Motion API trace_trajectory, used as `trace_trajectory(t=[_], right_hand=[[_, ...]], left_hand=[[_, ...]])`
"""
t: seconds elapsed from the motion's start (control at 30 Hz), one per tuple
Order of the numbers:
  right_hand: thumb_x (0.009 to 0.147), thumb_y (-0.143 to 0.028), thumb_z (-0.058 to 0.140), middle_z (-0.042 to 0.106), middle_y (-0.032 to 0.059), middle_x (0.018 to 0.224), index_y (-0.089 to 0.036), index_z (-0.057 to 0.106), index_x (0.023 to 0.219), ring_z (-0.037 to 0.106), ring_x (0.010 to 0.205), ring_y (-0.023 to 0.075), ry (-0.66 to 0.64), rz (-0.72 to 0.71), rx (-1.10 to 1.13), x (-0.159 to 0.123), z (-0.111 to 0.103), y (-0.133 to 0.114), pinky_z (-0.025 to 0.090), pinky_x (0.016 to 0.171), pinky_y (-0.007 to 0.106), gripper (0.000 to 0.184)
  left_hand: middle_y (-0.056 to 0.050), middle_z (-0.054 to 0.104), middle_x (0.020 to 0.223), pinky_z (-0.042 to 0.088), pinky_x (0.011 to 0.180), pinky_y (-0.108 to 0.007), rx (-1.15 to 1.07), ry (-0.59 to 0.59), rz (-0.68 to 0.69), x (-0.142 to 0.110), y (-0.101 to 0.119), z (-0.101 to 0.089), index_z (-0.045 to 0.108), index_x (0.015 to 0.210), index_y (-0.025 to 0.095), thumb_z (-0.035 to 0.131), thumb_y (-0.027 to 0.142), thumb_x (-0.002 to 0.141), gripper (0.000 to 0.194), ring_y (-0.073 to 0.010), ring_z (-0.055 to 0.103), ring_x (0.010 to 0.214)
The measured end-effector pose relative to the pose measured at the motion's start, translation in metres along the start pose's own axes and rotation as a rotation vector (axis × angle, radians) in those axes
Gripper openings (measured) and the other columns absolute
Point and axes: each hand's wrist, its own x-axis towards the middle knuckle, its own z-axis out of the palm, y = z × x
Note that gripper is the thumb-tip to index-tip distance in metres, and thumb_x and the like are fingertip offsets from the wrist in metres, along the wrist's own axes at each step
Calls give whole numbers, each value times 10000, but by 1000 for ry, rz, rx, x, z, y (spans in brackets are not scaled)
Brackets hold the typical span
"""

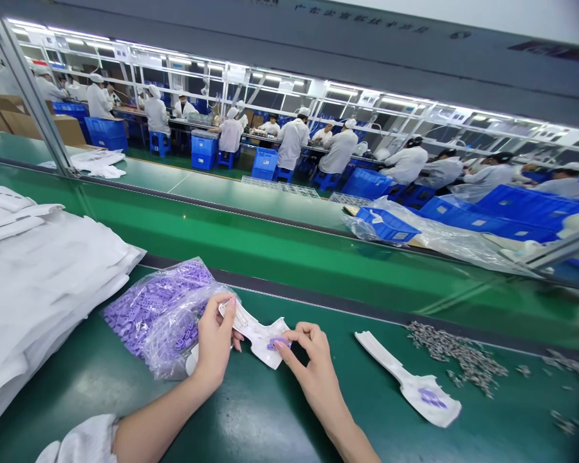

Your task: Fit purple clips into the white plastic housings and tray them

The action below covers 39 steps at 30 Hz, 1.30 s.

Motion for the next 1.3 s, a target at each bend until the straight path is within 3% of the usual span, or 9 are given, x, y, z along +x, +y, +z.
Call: trace_trajectory(t=[0.1, 0.2, 0.33, 0.43, 0.5, 0.73, 1.0, 1.2, 1.3], right_hand=[[798, -440, 578, 498, 59, 985, -253, 617, 919, 473, 907, 230, 72, 14, 19, 0, 3, 1, 405, 787, 361, 227], [769, -432, 603, 540, 64, 1020, -239, 481, 1186, 500, 756, 179, 23, 122, 248, 1, 4, -3, 411, 637, 292, 476], [748, -476, 647, 537, -23, 669, -203, 482, 1090, 433, 496, 98, -152, 371, 593, 1, 2, -13, 305, 430, 199, 467], [766, -479, 649, 410, -94, 462, -190, 468, 1034, 284, 350, 50, -199, 416, 646, 0, -2, -19, 190, 352, 163, 434], [791, -489, 619, 410, -101, 435, -188, 448, 1071, 287, 322, 45, -223, 416, 686, -1, -2, -21, 203, 339, 149, 445], [806, -472, 608, 482, -83, 498, -178, 431, 1053, 364, 312, 47, -278, 423, 785, -3, 2, -22, 290, 310, 137, 423], [823, -469, 596, 441, -108, 503, -190, 406, 946, 287, 304, 15, -275, 455, 756, -5, 4, -19, 239, 277, 106, 360], [846, -422, 573, 489, -55, 586, -152, 439, 1062, 455, 449, 77, -314, 421, 896, -2, -1, -16, 453, 382, 181, 371], [832, -378, 599, 517, -27, 613, -128, 445, 1105, 485, 540, 105, -313, 430, 938, -1, -2, -14, 505, 433, 209, 401]], left_hand=[[45, 497, 526, 410, 312, -226, -19, -28, -3, -2, 3, 0, 504, 969, 190, 558, 536, 769, 403, -134, 516, 373], [44, 493, 543, 423, 330, -224, -38, -65, 2, -3, 6, 0, 492, 985, 192, 543, 531, 782, 398, -124, 507, 377], [41, 484, 604, 460, 396, -232, -37, -187, -5, -6, 4, 3, 440, 1082, 201, 479, 530, 820, 423, -113, 509, 426], [10, 541, 692, 442, 400, -215, 52, -350, -41, -9, -2, 7, 463, 1112, 175, 597, 450, 759, 467, -100, 499, 461], [-20, 589, 754, 414, 389, -191, 150, -437, -57, -10, -8, 9, 513, 1085, 163, 663, 342, 706, 445, -102, 516, 497], [8, 552, 587, 355, 360, -191, 400, -533, -93, -11, -6, 9, 515, 892, 131, 525, 283, 773, 193, -113, 503, 435], [48, 494, 520, 321, 398, -185, 445, -607, -82, -12, -1, 8, 450, 884, 140, 462, 314, 833, 181, -78, 420, 406], [54, 493, 553, 337, 392, -186, 401, -598, -101, -11, -6, 7, 414, 993, 137, 446, 383, 848, 287, -89, 454, 427], [53, 500, 536, 330, 394, -183, 402, -586, -102, -11, -6, 7, 417, 986, 132, 441, 386, 855, 287, -80, 438, 410]])
